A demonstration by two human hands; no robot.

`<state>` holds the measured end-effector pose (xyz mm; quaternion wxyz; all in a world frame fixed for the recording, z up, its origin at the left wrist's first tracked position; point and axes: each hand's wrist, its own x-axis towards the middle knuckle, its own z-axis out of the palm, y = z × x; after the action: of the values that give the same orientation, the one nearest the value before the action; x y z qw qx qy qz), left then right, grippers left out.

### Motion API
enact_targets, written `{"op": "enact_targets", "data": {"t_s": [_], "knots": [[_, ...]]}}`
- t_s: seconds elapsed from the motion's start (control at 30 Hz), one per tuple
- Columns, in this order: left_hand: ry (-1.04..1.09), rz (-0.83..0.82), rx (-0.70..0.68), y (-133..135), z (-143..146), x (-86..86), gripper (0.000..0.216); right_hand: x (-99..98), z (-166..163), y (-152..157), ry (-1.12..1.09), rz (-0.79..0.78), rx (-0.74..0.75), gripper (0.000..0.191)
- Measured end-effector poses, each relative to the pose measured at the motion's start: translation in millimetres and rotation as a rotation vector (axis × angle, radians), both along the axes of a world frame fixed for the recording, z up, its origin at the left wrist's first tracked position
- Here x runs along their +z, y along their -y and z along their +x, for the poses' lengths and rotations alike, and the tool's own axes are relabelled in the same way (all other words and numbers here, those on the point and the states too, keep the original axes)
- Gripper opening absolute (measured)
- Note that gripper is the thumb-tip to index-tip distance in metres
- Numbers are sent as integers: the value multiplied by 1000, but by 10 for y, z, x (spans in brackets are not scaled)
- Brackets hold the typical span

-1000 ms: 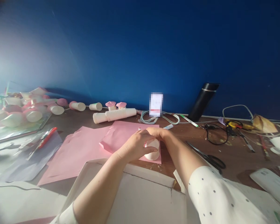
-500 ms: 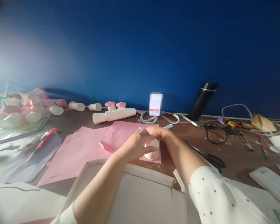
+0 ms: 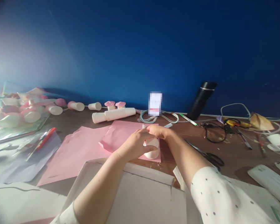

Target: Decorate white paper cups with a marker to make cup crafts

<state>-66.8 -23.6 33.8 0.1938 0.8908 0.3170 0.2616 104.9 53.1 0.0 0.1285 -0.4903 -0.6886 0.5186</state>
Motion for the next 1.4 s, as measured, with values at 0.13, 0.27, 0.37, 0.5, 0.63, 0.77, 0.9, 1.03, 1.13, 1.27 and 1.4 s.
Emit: {"op": "enact_targets", "data": {"t_s": [0.13, 0.27, 0.37, 0.5, 0.63, 0.77, 0.9, 1.03, 1.13, 1.27, 1.4], "knots": [[-1, 18, -6, 3, -1, 0, 24, -25, 39, 1, -12, -21, -50, 19], [-30, 6, 12, 15, -2, 21, 23, -25, 58, 49, -48, -43, -76, 22], [-47, -6, 16, 16, -1, 26, 22, -15, 88, 95, -80, -44, -104, 31], [-40, -13, 15, 8, 0, 9, 23, -6, 171, 125, -103, -28, -154, 39], [-29, -12, 6, 4, 5, 3, 26, -14, 259, 146, -120, -9, -186, 41], [-23, 3, 16, -4, 12, -4, 24, -29, 313, 192, -129, 1, -207, 43], [-41, 7, 17, -14, 10, -18, 25, -26, 346, 249, -138, 16, -229, 37], [-56, 11, 30, -11, 10, -25, 26, -11, 375, 300, -138, 33, -258, 30], [-58, 10, 34, -6, 12, -23, 28, -3, 407, 343, -134, 45, -279, 29], [-55, 8, 31, -5, 12, -12, 29, 17, 463, 418, -122, 77, -298, 33], [-64, -3, 32, -7, 11, -3, 30, 74, 504, 524, -98, 110, -335, 38]]}}
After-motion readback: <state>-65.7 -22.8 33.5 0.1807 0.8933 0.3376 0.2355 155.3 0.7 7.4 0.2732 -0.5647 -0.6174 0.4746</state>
